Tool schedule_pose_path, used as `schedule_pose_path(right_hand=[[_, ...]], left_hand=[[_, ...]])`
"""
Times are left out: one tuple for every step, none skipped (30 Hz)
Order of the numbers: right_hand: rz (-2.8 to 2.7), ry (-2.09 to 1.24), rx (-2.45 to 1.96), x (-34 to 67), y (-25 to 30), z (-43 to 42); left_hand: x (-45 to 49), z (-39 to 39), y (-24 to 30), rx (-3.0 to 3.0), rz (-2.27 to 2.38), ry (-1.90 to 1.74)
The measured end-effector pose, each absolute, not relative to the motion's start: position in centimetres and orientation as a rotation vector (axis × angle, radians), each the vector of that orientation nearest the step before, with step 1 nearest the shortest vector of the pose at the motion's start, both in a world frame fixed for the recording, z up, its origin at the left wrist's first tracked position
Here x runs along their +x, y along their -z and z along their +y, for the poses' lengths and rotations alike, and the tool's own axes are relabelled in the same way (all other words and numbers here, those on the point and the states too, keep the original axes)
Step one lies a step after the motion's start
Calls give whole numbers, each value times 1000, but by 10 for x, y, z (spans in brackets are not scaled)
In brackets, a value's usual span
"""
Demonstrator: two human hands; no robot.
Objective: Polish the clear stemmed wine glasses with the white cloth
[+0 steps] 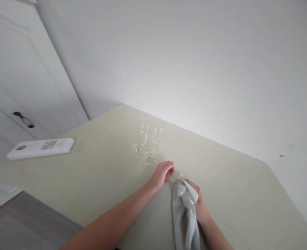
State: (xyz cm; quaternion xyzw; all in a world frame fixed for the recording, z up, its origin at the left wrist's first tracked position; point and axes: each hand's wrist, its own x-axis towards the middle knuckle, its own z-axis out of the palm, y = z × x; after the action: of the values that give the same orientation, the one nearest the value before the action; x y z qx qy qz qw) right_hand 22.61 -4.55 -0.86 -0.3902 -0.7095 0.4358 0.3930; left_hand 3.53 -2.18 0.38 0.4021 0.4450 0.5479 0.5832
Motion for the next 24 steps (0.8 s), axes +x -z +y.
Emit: schedule_pose_path(right_hand=[[-1763, -1097, -1020, 230, 10, -42], [-1743, -1080, -1045, 234, 11, -39], [-1732, -1065, -1072, 237, 12, -37], [-1729, -1061, -1087, 238, 13, -36], [-1729, -1069, -1091, 238, 13, -36], [-1736, -1086, -1083, 236, 13, -37], [-1747, -1098, -1068, 233, 12, -39], [-1765, -1096, -1050, 229, 11, -42], [-1788, -1063, -1035, 225, 10, -45], [-1813, -1014, -1021, 222, 9, -48], [-1838, -983, -998, 220, 8, -50], [-1852, -975, -971, 219, 8, -50], [-1851, -1004, -942, 220, 7, -50], [-1833, -1065, -922, 222, 6, -48], [-1797, -1130, -920, 226, 6, -45], [-1753, -1188, -931, 229, 5, -42], [-1716, -1227, -961, 233, 4, -39], [-1705, -1234, -985, 236, 3, -37], [-1713, -1233, -1000, 237, 2, -36], [-1742, -1223, -1005, 236, 1, -36], [-1755, -1191, -1013, 233, 0, -37], [-1787, -1185, -1004, 229, -1, -40], [-1801, -1151, -991, 225, -2, -42], [-1789, -1109, -994, 221, -4, -44]], left_hand=[[36, -24, -6, 973, 1012, -1308], [37, -26, -7, 1003, 989, -1330], [37, -27, -9, 1023, 975, -1345], [38, -28, -10, 1026, 975, -1355], [38, -29, -10, 1016, 985, -1361], [39, -28, -9, 995, 1003, -1358], [39, -27, -8, 967, 1023, -1340], [38, -26, -6, 937, 1038, -1309], [38, -24, -5, 909, 1045, -1274], [37, -23, -3, 884, 1047, -1240], [37, -21, -2, 867, 1046, -1213], [36, -21, -1, 859, 1045, -1202], [36, -21, -1, 867, 1041, -1205], [36, -22, -2, 892, 1035, -1221], [36, -24, -4, 933, 1025, -1246], [36, -26, -6, 988, 1010, -1274], [36, -28, -8, 1044, 993, -1304], [37, -30, -10, 1086, 979, -1328], [37, -31, -12, 1101, 977, -1344], [37, -32, -13, 1093, 990, -1351], [37, -31, -14, 1067, 1014, -1352], [37, -30, -13, 1032, 1044, -1345], [36, -28, -12, 998, 1074, -1333], [36, -27, -10, 973, 1095, -1315]])
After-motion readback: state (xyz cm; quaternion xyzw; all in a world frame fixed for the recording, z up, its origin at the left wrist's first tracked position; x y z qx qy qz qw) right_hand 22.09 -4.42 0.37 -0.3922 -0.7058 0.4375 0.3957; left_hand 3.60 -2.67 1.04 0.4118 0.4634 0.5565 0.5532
